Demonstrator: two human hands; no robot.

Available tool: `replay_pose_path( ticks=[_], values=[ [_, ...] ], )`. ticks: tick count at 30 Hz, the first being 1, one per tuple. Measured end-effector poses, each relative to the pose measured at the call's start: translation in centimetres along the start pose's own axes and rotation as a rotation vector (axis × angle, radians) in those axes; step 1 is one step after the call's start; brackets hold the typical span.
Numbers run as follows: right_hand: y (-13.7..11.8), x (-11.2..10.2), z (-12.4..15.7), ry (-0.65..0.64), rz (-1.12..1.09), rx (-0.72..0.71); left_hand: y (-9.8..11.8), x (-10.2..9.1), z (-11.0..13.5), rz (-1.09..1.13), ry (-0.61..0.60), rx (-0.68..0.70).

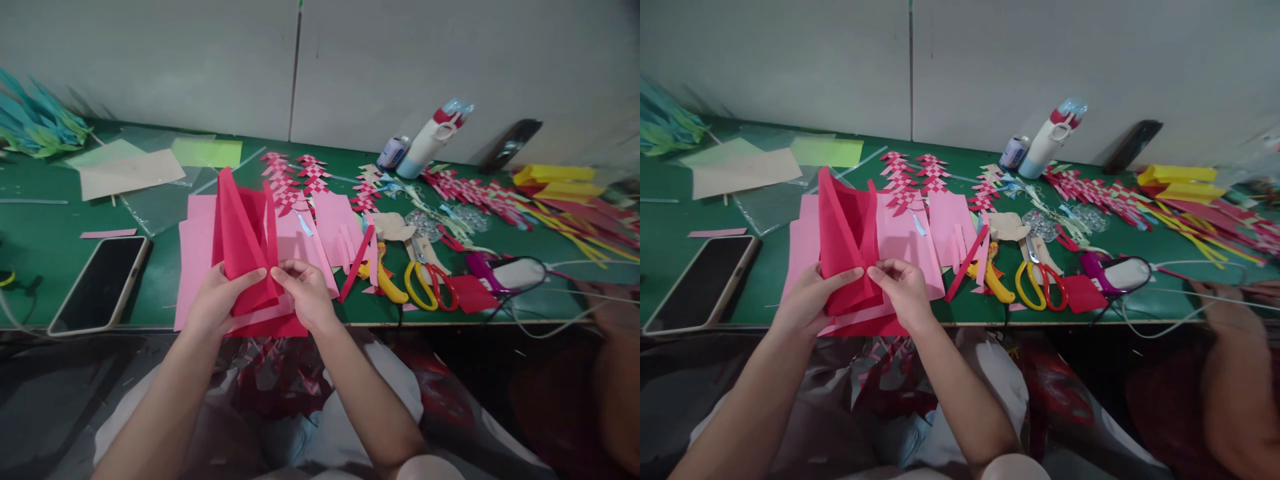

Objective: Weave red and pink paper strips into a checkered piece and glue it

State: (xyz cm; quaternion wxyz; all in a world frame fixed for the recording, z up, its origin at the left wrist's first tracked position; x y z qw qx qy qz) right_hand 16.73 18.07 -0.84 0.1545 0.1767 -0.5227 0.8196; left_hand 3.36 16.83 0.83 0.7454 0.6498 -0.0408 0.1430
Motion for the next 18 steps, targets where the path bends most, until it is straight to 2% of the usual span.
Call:
replay_pose_path(
  ticks=[4, 10, 18],
  values=[
    [-0.05, -0.01, -0.03, -0.014, -0.001, 0.017, 0.04, -0.03, -0.05, -0.01, 0.005, -0.006],
    [0.65, 0.13, -0.22, -0.083, 0.032, 0.147, 0.29, -0.23, -0.05, -0.018, 0.029, -0.005],
    [0.65, -0.09, -0.29, -0.074, 0.012, 0.119, 0.01, 0.3, 0.1, -0.015, -0.033, -0.022]
  ],
)
Point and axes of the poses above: each hand's wrist, its own z-axis away from the middle knuckle, its own x-axis out of the palm, y = z × x, the point moved 10 cm from there along -z, towards the middle knuckle, and after that the axes turned 15 degrees about x, right-handed, at the moved point
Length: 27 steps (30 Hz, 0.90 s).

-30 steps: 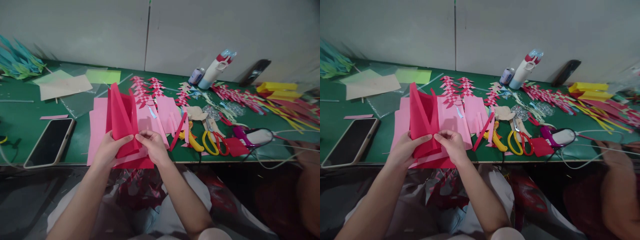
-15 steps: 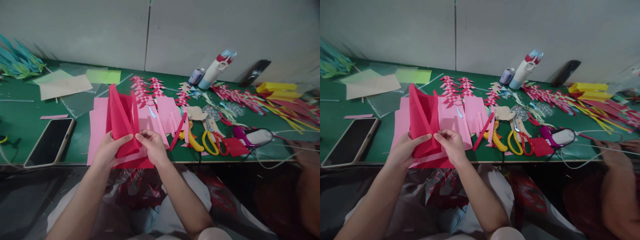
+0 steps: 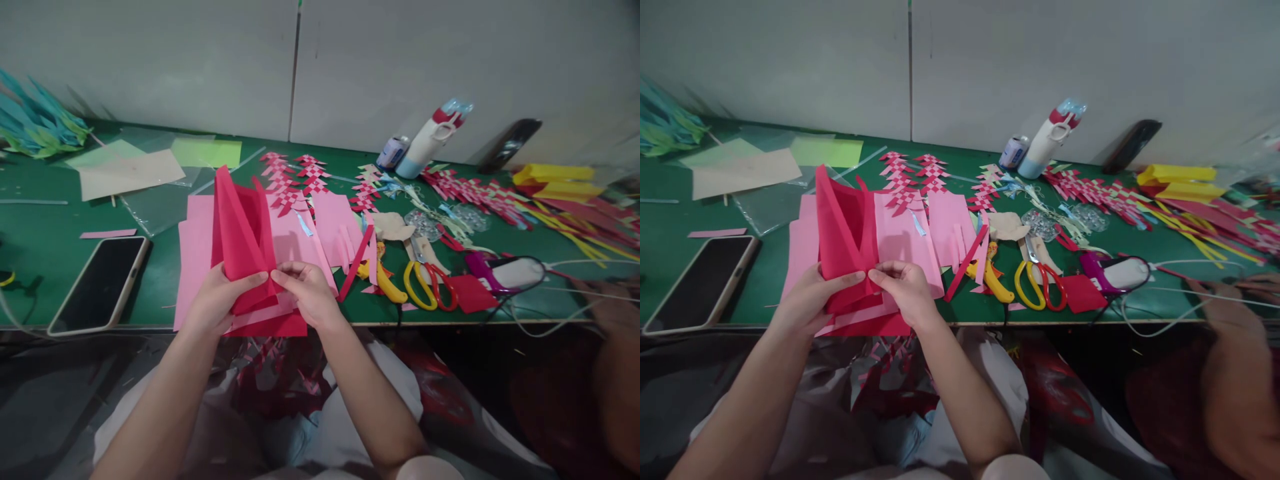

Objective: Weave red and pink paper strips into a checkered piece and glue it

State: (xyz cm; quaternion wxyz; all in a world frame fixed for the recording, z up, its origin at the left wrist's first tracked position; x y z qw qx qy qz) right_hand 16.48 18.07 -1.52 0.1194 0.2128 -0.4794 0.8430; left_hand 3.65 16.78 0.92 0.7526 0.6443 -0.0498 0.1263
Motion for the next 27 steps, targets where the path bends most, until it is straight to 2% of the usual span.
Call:
replay_pose_path(
  ticks=[13, 18, 24, 27],
  values=[
    [-1.1, -0.2, 0.5, 0.062, 0.018, -0.126, -0.1, 0.2, -0.1, 0.048, -0.013, 0.016],
    [-0.6, 0.2, 0.3, -0.002, 0.036, -0.035, 0.0, -0.5, -0.2, 0.017, 0.042, 0.014],
    [-0.4, 0.2, 0.4, -0.016, 0.028, 0.008, 0.0, 0.0, -0.1, 0.024, -0.028, -0.007],
    [-0.4, 0.3, 0.4, -0.015, 0.028, -0.003, 0.1, -0.1, -0.2, 0.023, -0.02, 0.005]
  ],
)
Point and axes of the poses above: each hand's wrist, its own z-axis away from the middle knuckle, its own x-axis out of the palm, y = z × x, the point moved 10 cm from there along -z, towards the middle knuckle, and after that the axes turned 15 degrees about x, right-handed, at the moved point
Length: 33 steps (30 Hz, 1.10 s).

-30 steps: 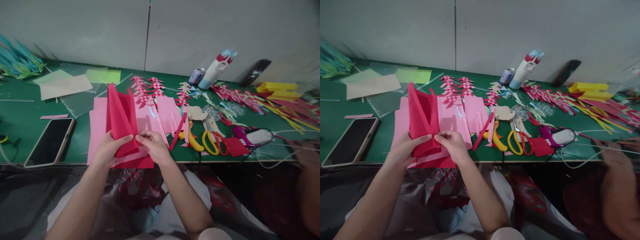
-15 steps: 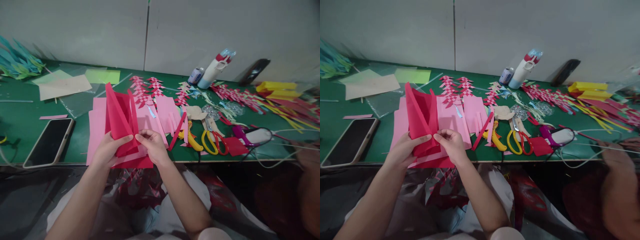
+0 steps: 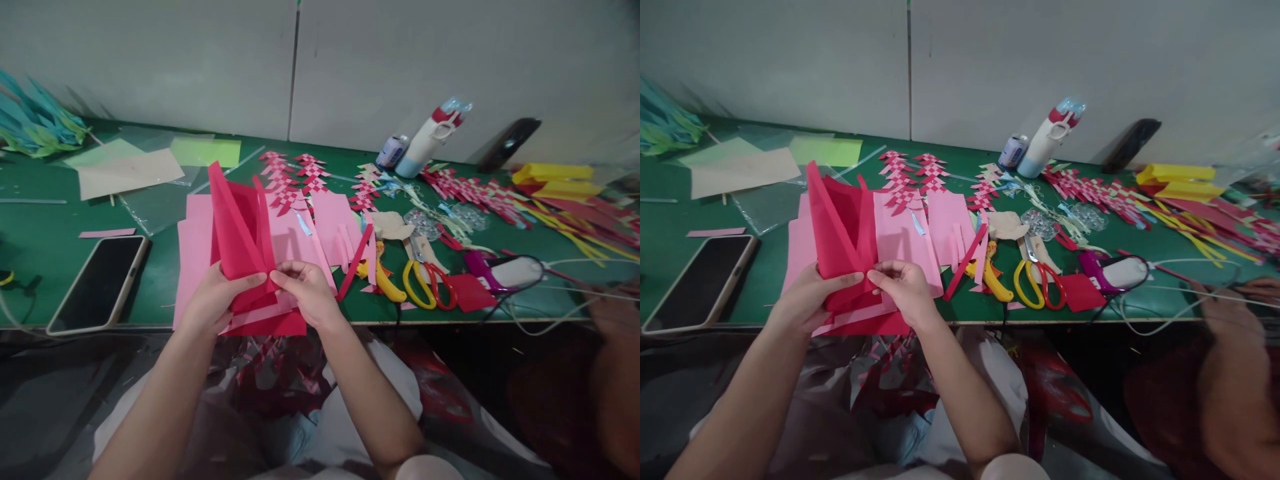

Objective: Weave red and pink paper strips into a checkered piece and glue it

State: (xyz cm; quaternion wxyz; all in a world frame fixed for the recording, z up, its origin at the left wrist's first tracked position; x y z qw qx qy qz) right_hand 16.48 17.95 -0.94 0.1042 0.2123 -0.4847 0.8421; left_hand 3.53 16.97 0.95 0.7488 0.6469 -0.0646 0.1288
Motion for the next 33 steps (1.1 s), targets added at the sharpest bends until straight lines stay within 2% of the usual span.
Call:
replay_pose_path(
  ticks=[8, 14, 18, 22, 33],
  values=[
    [-0.57, 0.03, 0.08, 0.002, -0.029, -0.106, -0.12, -0.04, -0.15, 0.016, 0.012, 0.009],
    [-0.07, 0.14, -0.03, -0.025, -0.016, -0.025, -0.08, -0.5, -0.19, -0.018, 0.042, 0.005],
    [0.13, 0.06, -0.07, -0.022, 0.009, 0.02, -0.04, -0.29, -0.16, -0.016, 0.015, -0.001],
    [-0.04, 0.03, -0.04, -0.012, 0.009, 0.012, -0.18, 0.11, -0.07, -0.007, -0.029, -0.014],
    [-0.31, 0.23, -0.09, -0.017, -0.002, -0.081, -0.09, -0.15, -0.15, 0.0, 0.009, 0.001]
  ],
)
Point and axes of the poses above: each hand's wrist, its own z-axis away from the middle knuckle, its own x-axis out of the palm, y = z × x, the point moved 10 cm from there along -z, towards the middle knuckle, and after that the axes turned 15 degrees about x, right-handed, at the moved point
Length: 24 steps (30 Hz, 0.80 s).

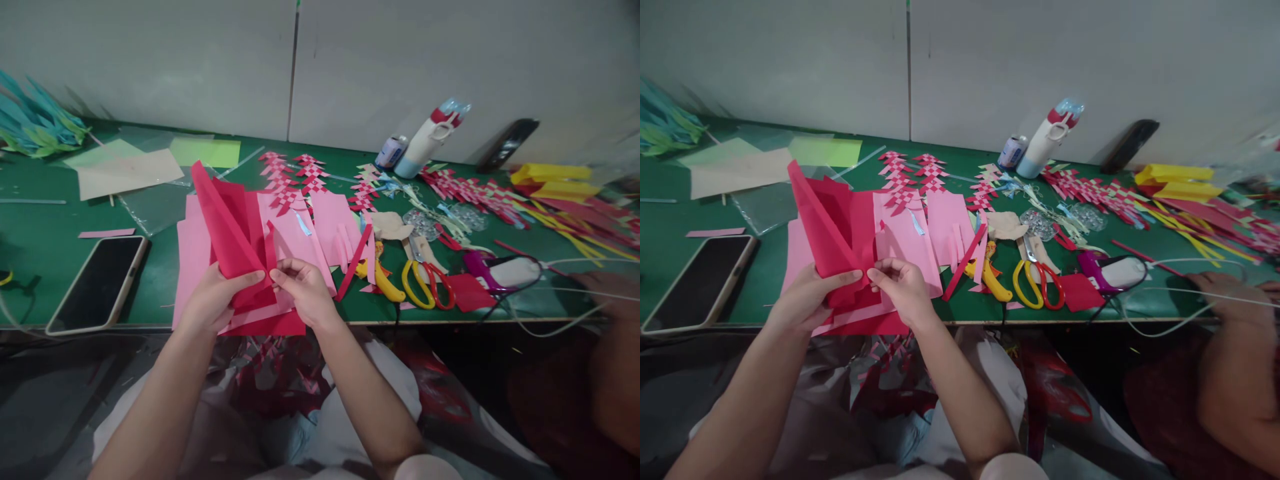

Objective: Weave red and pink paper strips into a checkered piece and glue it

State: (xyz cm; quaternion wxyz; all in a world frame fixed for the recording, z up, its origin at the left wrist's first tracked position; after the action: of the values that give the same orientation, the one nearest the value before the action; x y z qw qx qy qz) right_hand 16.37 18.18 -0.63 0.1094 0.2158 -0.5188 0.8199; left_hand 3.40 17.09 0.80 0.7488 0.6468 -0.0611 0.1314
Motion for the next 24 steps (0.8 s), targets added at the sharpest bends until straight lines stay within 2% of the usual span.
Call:
replay_pose_path(
  ticks=[3, 10, 17, 24],
  values=[
    [-0.1, -0.12, 0.09, 0.007, -0.013, 0.0, -0.04, -0.18, -0.18, -0.003, 0.009, 0.002],
    [0.51, 0.15, 0.1, -0.059, 0.019, 0.102, 0.1, -0.57, -0.18, -0.024, 0.042, -0.007],
    [0.22, -0.2, 0.16, -0.032, 0.058, 0.079, 0.03, 0.01, 0.0, -0.025, -0.027, -0.02],
    [-0.41, 0.23, 0.47, -0.055, 0.11, 0.012, 0.06, 0.01, -0.05, -0.015, 0.004, -0.012]
  ],
)
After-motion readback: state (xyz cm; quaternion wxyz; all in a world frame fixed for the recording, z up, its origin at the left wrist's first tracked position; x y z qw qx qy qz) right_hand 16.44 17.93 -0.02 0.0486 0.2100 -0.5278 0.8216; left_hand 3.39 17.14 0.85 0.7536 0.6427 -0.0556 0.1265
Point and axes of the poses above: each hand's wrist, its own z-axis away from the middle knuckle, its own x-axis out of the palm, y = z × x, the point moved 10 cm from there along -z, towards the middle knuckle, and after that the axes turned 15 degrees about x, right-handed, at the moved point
